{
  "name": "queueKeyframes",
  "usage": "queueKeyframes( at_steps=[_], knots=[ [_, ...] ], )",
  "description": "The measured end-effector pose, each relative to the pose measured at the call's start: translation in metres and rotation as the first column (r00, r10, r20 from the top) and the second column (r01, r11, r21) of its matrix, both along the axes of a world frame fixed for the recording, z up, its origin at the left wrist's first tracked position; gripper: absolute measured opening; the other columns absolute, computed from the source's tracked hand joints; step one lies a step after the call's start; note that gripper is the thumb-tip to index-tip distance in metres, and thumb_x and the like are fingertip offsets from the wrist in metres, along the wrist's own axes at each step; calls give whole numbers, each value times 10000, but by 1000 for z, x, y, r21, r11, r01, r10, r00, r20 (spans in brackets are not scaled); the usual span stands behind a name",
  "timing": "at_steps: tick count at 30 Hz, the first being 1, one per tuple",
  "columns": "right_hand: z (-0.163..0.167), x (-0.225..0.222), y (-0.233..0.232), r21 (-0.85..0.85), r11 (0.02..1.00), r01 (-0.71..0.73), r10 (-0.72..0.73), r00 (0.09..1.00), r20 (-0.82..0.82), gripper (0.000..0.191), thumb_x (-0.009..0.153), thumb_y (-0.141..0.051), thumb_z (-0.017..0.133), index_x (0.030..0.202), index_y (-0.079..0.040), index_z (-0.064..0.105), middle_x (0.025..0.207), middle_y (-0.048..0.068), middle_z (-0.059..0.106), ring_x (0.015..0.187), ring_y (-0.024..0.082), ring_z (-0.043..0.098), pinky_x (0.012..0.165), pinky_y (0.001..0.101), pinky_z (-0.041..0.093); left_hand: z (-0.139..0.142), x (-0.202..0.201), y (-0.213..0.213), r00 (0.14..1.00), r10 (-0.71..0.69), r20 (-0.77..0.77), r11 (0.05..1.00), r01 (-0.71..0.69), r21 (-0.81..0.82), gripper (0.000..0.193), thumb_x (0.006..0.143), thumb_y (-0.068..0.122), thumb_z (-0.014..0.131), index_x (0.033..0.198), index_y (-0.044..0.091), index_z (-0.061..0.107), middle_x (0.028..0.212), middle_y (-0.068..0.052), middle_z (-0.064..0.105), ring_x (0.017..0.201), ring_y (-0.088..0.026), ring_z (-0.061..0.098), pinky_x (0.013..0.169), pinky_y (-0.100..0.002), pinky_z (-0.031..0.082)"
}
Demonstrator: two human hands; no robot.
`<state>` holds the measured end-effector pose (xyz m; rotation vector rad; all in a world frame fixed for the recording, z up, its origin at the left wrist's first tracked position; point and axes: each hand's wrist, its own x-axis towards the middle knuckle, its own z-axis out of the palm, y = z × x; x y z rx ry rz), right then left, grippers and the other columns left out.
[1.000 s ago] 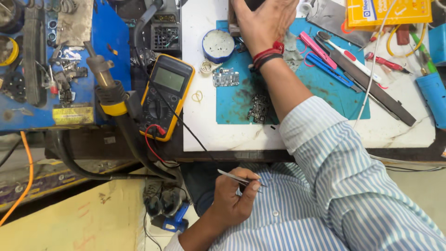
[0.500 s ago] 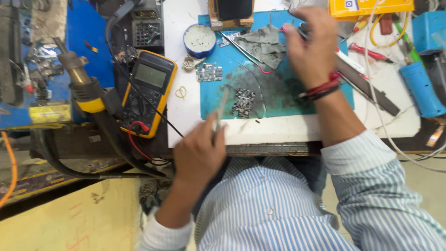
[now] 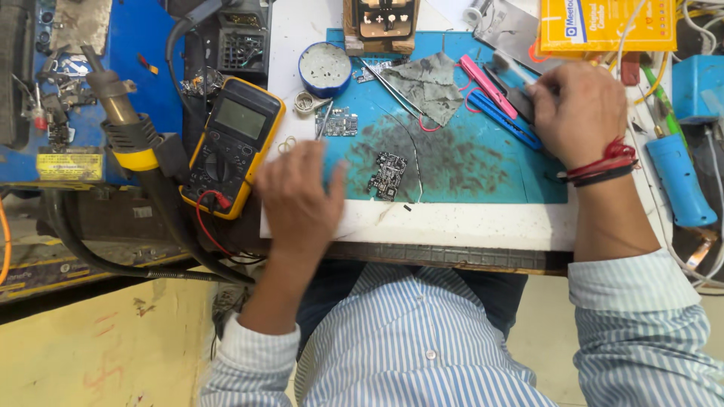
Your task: The person uses a soldering iron and tweezers to apply solder to multiple points on a small circuit board. After soldering, they use a toothbrush to clean the board's surface.
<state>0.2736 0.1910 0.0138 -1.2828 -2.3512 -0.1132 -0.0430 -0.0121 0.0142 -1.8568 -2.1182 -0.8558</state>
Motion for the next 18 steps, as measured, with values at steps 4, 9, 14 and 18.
queueKeyframes(
  at_steps=[4,9,14,18],
  knots=[
    [19,-25,-12,-56,987,-154,136,961,-240,149,1068,-142,728,1083,-6,669,922,167,694,826,341,687,723,412,513,-9,32,-3,917,-252,310,958,282,-58,638,833,335,818,1340,31,576,1192,-137,657,1089,-325,596,947,-469,429],
    [37,-52,-18,-364,830,-423,307,891,-335,218,1006,-120,746,1214,-54,737,941,113,719,788,192,679,715,307,535,-15,38,9,901,-342,267,916,383,-120,817,869,288,814,1544,19,440,1264,-117,661,1130,-303,576,968,-452,433],
    [34,-58,-13,-664,549,-508,350,861,-370,160,915,-150,771,1050,-65,782,777,72,688,672,140,596,614,292,486,-14,35,13,885,-331,327,921,378,-93,795,837,297,813,1496,11,474,1329,-155,591,1153,-320,562,989,-436,425],
    [29,-54,-17,-727,486,-485,385,865,-321,153,866,-175,778,981,-73,779,765,35,711,669,117,639,607,283,507,-12,37,11,910,-269,316,933,328,-149,576,848,301,804,1340,62,624,1304,-115,583,1150,-307,562,1005,-436,426]
  ],
)
